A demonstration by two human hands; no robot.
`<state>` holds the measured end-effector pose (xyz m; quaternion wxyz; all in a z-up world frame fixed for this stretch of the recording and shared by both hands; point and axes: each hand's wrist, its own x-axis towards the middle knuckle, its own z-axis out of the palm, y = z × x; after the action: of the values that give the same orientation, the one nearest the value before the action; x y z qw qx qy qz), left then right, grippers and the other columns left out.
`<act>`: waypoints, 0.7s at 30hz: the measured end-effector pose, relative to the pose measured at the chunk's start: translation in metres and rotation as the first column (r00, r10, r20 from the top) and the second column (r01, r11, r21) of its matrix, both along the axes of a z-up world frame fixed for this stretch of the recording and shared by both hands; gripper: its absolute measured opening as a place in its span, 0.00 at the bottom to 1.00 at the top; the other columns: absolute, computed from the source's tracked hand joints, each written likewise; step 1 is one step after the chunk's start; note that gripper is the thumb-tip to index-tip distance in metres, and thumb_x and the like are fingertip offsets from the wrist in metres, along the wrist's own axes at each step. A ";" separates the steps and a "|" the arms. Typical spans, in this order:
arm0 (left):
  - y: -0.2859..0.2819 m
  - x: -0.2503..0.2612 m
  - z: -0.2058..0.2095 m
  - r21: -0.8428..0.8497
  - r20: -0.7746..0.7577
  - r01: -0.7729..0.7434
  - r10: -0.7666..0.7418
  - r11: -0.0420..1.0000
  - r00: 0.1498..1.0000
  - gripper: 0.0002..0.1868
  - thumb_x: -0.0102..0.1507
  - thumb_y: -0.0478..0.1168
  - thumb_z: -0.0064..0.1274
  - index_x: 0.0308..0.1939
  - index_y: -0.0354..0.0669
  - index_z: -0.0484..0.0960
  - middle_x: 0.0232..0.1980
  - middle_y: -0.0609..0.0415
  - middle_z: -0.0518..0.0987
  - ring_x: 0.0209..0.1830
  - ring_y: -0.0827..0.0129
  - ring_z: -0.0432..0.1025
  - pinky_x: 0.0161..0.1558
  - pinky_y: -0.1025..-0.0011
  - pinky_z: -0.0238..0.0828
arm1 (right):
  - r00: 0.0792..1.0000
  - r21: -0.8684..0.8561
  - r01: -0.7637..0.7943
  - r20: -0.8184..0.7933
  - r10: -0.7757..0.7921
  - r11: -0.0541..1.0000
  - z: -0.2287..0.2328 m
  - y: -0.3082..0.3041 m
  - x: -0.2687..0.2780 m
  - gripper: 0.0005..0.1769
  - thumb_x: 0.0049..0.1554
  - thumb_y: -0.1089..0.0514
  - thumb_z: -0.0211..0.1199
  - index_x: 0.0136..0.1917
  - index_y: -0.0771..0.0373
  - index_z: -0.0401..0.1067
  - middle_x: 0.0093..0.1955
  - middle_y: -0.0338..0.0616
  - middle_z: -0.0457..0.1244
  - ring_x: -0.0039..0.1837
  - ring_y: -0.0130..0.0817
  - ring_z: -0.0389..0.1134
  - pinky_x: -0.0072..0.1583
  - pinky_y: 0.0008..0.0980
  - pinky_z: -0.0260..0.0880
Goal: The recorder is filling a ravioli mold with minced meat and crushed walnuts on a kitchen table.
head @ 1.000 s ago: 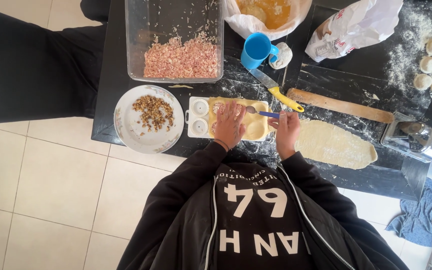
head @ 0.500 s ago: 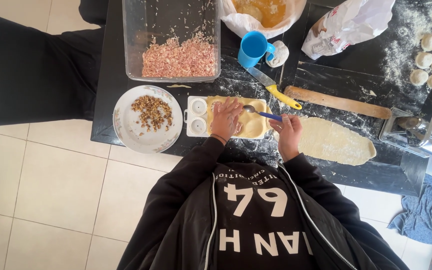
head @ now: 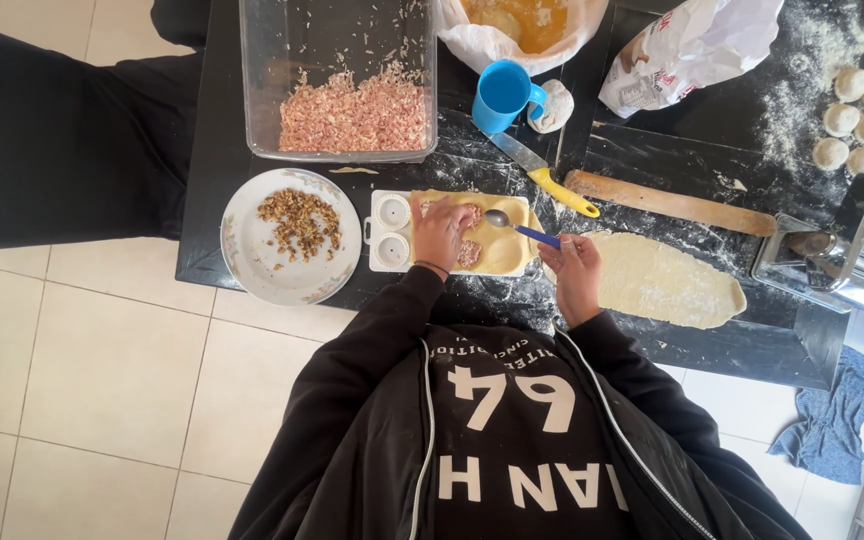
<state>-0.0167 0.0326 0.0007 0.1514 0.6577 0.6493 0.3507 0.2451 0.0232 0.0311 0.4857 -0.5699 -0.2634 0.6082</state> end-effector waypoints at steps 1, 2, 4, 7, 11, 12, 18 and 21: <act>0.000 -0.001 0.003 -0.001 0.000 0.000 0.000 1.000 1.000 0.02 0.65 0.42 0.57 0.39 0.52 0.81 0.39 0.59 0.84 0.61 0.57 0.77 0.77 0.41 0.37 | 1.000 -0.001 0.000 0.000 0.000 1.000 0.002 0.000 0.000 0.09 0.69 0.61 0.50 0.57 0.70 0.62 0.54 0.55 0.65 0.53 0.41 0.74 0.57 0.37 0.78; -0.001 -0.002 0.006 -0.010 0.017 -0.006 0.006 1.000 1.000 0.04 0.65 0.42 0.58 0.39 0.51 0.79 0.42 0.60 0.84 0.64 0.57 0.75 0.79 0.42 0.38 | 0.999 -0.038 -0.023 -0.049 0.021 0.999 0.004 0.000 0.000 0.10 0.69 0.61 0.49 0.58 0.71 0.63 0.54 0.54 0.65 0.54 0.41 0.74 0.58 0.36 0.77; -0.002 -0.005 0.005 -0.020 0.034 -0.012 0.013 1.000 0.999 0.06 0.66 0.42 0.59 0.38 0.50 0.77 0.46 0.61 0.84 0.67 0.57 0.73 0.80 0.42 0.39 | 0.994 -0.076 -0.049 -0.100 0.041 0.996 0.011 0.000 -0.002 0.12 0.69 0.61 0.49 0.59 0.72 0.64 0.54 0.54 0.66 0.55 0.40 0.73 0.59 0.35 0.76; -0.003 -0.010 -0.004 0.035 0.006 0.011 -0.012 0.999 1.000 0.05 0.66 0.39 0.57 0.46 0.53 0.80 0.58 0.56 0.81 0.69 0.54 0.69 0.77 0.41 0.39 | 0.971 -0.123 -0.207 -0.146 0.189 0.971 0.022 0.000 -0.005 0.16 0.67 0.64 0.49 0.65 0.74 0.64 0.58 0.53 0.66 0.56 0.37 0.70 0.60 0.33 0.73; -0.008 -0.015 -0.006 -0.057 -0.027 0.030 -0.032 0.998 0.999 0.15 0.65 0.34 0.53 0.53 0.57 0.82 0.66 0.56 0.75 0.74 0.52 0.62 0.77 0.39 0.40 | 0.875 -0.158 -0.476 -0.188 0.447 0.865 0.037 0.001 -0.013 0.24 0.66 0.66 0.48 0.75 0.71 0.61 0.60 0.53 0.62 0.53 0.34 0.65 0.56 0.32 0.70; -0.011 -0.014 -0.007 -0.092 -0.012 0.047 -0.048 0.995 0.999 0.19 0.63 0.33 0.52 0.56 0.58 0.82 0.69 0.55 0.73 0.75 0.52 0.60 0.77 0.39 0.40 | 0.831 -0.146 -0.555 -0.150 0.536 0.819 0.044 0.000 -0.016 0.27 0.66 0.67 0.47 0.78 0.68 0.58 0.61 0.53 0.60 0.53 0.33 0.64 0.56 0.32 0.70; -0.022 -0.024 0.017 -0.184 0.071 0.078 -0.066 0.980 0.995 0.31 0.61 0.28 0.50 0.65 0.61 0.80 0.72 0.52 0.69 0.78 0.50 0.56 0.75 0.37 0.42 | 0.682 -0.236 -0.705 0.037 0.731 0.669 0.084 0.004 -0.035 0.35 0.61 0.71 0.48 0.79 0.53 0.53 0.64 0.49 0.57 0.53 0.32 0.64 0.53 0.29 0.70; -0.028 -0.031 0.005 -0.155 0.086 0.041 -0.028 0.987 0.996 0.31 0.60 0.28 0.50 0.66 0.58 0.78 0.72 0.51 0.70 0.79 0.48 0.56 0.75 0.36 0.41 | 0.614 -0.170 -0.745 0.204 0.762 0.645 0.033 -0.004 -0.018 0.40 0.57 0.72 0.47 0.82 0.52 0.58 0.58 0.51 0.56 0.48 0.33 0.58 0.48 0.31 0.62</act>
<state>-0.0475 0.0045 0.0056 0.2357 0.6395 0.6566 0.3230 0.2272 0.0187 0.0638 0.1272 -0.4963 -0.5178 0.6851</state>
